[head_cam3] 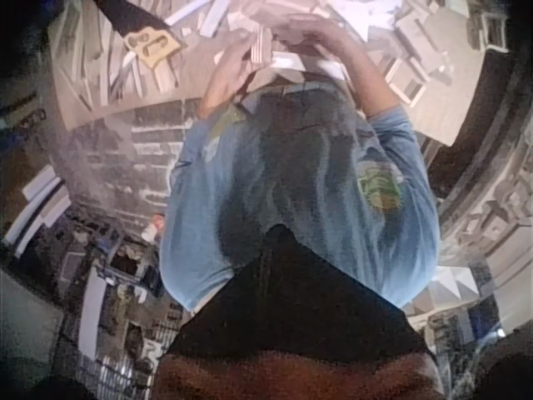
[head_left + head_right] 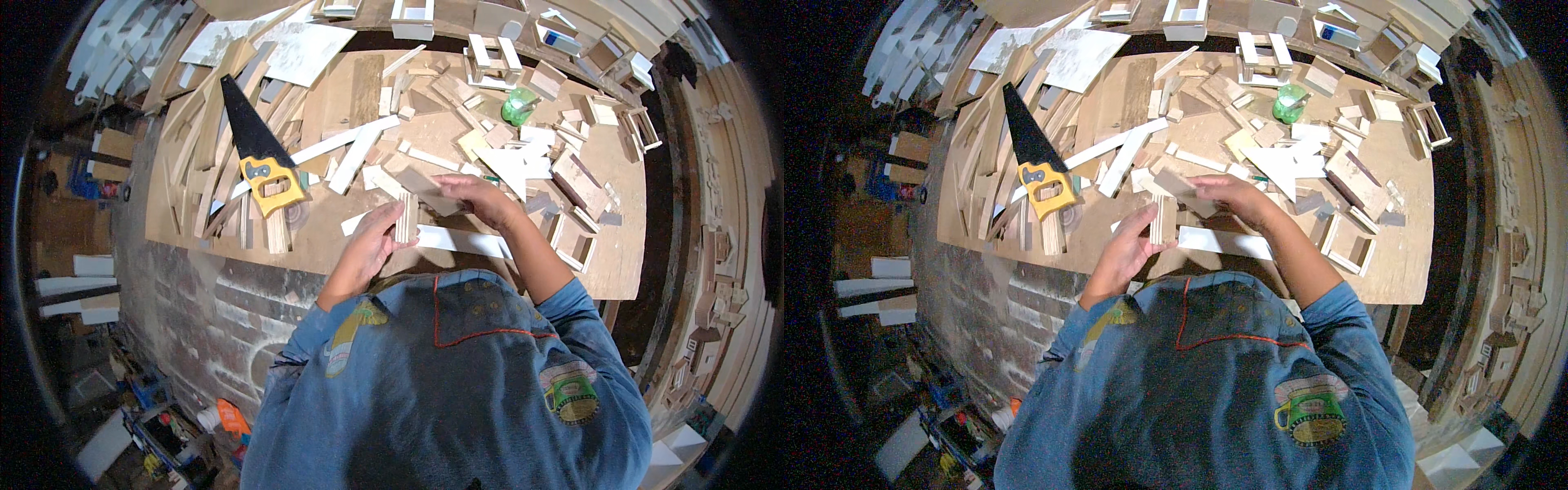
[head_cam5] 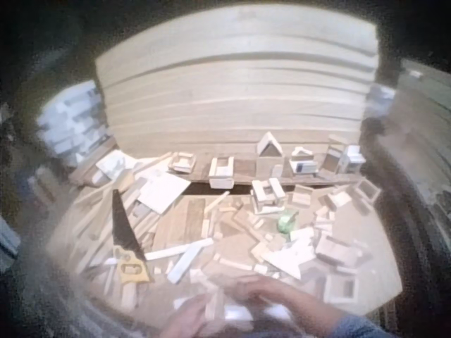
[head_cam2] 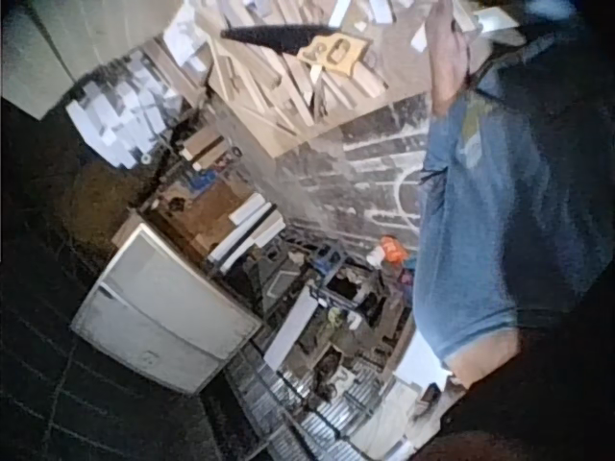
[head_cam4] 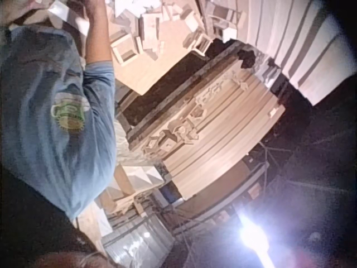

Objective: The person assembles and arranges small wooden house components and blocks on a workbench, handling various pieces by hand and applying glue from a bottle.

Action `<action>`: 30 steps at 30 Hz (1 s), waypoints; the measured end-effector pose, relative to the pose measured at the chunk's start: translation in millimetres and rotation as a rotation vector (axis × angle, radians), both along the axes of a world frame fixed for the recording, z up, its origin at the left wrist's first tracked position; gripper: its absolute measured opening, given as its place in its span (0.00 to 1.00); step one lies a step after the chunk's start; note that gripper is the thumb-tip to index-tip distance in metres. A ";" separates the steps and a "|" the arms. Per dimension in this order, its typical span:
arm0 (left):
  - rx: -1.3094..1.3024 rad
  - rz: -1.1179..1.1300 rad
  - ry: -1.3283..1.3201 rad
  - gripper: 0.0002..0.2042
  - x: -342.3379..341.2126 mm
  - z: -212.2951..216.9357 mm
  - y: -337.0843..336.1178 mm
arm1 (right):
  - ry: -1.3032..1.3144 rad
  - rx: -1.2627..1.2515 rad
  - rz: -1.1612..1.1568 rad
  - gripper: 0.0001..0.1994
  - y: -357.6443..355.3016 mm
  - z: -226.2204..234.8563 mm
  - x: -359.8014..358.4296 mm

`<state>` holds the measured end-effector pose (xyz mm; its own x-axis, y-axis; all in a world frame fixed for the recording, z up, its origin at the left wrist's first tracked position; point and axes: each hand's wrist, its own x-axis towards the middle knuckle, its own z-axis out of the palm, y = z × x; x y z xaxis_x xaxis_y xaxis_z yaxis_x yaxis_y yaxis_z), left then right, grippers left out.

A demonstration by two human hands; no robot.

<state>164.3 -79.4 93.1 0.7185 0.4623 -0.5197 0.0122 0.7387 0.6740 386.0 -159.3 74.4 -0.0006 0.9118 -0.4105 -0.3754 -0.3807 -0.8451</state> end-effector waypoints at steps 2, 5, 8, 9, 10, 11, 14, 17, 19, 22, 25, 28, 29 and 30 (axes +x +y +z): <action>0.123 -0.004 -0.022 0.20 2.3 -3.5 0.9 | 0.068 -0.206 -0.193 0.25 2.6 4.5 0.8; 0.335 0.044 -0.015 0.20 7.2 -8.0 -0.2 | 0.076 -0.177 -0.195 0.21 -0.7 -2.3 16.0; 0.409 0.098 0.001 0.22 13.4 -4.8 1.0 | 0.025 -0.154 -0.119 0.17 -3.2 -8.7 17.9; 0.407 0.110 0.003 0.23 14.6 -3.3 2.0 | -0.003 -0.145 -0.072 0.15 -3.2 -8.2 15.9; 0.333 0.110 -0.060 0.24 13.9 -3.6 4.1 | 0.038 -0.170 -0.082 0.14 -4.3 -6.0 13.8; 0.258 0.109 -0.123 0.24 11.9 -3.8 6.9 | 0.079 -0.196 -0.092 0.13 -5.9 -1.9 11.7; 0.040 0.162 -0.332 0.25 12.3 -1.1 10.7 | 0.159 -0.153 -0.113 0.11 -4.2 1.0 10.3; -0.141 0.209 -0.440 0.26 11.1 -8.8 14.9 | 0.116 -0.094 -0.089 0.10 -1.2 -1.0 15.7; -0.175 0.192 -0.451 0.26 11.5 -15.6 17.2 | 0.097 -0.073 -0.069 0.09 2.2 -1.9 21.1; -0.092 0.122 -0.419 0.26 12.7 -19.6 16.9 | 0.114 -0.051 -0.070 0.09 3.2 -5.3 24.6; 0.013 0.107 -0.339 0.25 12.2 -18.1 14.8 | 0.088 -0.082 -0.083 0.09 3.3 -0.5 20.2; 0.116 0.117 -0.199 0.25 11.0 -15.9 12.8 | 0.071 -0.099 -0.065 0.08 0.3 5.9 15.9; 0.175 0.119 -0.134 0.25 11.7 -14.7 11.3 | 0.084 -0.038 -0.042 0.08 -1.9 -11.0 16.7; 0.233 0.121 -0.069 0.26 12.9 -12.2 10.0 | 0.096 0.023 -0.019 0.09 -1.7 -15.3 16.2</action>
